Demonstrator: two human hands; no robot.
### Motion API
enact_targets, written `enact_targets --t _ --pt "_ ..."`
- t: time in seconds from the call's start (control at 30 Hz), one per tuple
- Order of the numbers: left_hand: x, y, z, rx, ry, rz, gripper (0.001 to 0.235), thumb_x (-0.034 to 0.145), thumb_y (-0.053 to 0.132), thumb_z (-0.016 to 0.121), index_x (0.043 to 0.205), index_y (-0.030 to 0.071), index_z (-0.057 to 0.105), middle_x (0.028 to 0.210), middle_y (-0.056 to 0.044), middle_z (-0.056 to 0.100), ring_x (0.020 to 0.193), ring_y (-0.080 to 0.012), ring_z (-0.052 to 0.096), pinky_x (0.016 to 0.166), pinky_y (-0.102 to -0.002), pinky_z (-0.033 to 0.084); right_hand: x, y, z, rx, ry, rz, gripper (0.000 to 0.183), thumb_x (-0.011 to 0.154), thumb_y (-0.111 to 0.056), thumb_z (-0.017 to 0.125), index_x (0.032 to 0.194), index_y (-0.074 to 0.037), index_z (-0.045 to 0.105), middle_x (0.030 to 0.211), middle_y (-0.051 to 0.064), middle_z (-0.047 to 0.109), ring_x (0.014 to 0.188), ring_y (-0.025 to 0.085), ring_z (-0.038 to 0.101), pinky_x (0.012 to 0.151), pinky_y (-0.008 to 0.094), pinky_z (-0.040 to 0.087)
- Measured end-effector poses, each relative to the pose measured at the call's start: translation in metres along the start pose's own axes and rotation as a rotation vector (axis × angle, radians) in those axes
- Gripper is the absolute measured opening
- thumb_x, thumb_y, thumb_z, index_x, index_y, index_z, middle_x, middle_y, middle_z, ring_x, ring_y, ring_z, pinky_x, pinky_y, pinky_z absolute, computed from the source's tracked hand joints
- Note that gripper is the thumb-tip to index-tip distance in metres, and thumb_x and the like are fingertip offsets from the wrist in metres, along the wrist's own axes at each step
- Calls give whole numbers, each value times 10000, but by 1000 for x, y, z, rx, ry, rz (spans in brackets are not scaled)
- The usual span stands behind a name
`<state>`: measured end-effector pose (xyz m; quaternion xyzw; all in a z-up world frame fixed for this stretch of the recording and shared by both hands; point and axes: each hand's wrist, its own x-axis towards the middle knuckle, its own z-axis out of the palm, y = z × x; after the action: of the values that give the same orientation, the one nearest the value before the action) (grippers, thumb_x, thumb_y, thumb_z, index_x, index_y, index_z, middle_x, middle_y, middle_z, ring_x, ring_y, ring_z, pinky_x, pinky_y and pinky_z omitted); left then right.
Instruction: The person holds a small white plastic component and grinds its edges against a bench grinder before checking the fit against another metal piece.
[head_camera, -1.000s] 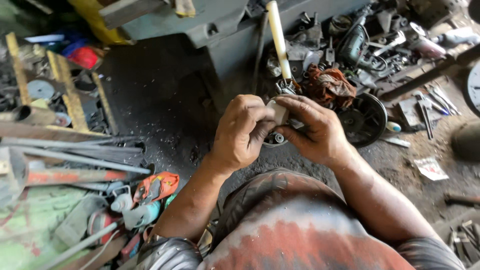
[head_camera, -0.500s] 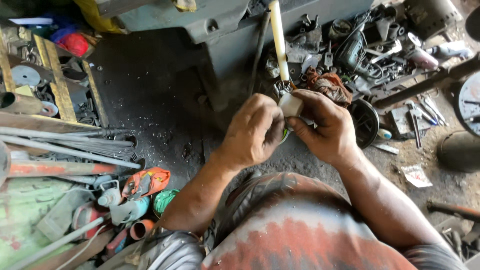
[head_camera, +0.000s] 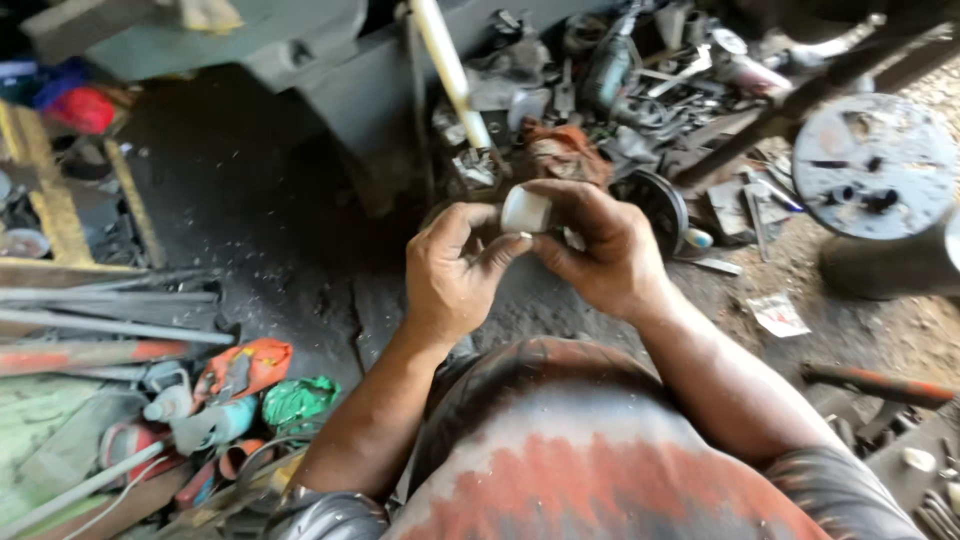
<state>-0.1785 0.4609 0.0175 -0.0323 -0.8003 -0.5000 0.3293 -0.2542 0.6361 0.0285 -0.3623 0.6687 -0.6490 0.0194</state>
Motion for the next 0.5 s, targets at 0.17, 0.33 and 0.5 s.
enact_targets --t 0.17,0.33,0.5 --pt "12 40 59 -56 -24 -41 104 939 157 767 886 80 722 704 -80 673 664 -291 705 607 -362 548 -16 -7 -62 -128 58 -24 454 852 -57 849 1275 6 696 928 141 752 865 182 714 790 380 585" --pt "11 56 105 -112 -90 -37 83 967 137 710 902 98 742 710 -93 684 689 -325 715 622 -371 558 -38 0 -112 -210 94 -14 470 816 -58 884 1247 7 708 1078 191 749 1010 313 743 808 448 581" --pt "21 69 127 -177 -147 -32 108 990 105 646 991 41 733 715 -127 696 680 -315 719 614 -392 565 -45 -1 -139 -85 135 127 407 893 -85 825 1273 -10 699 892 104 750 884 105 632 824 375 573"
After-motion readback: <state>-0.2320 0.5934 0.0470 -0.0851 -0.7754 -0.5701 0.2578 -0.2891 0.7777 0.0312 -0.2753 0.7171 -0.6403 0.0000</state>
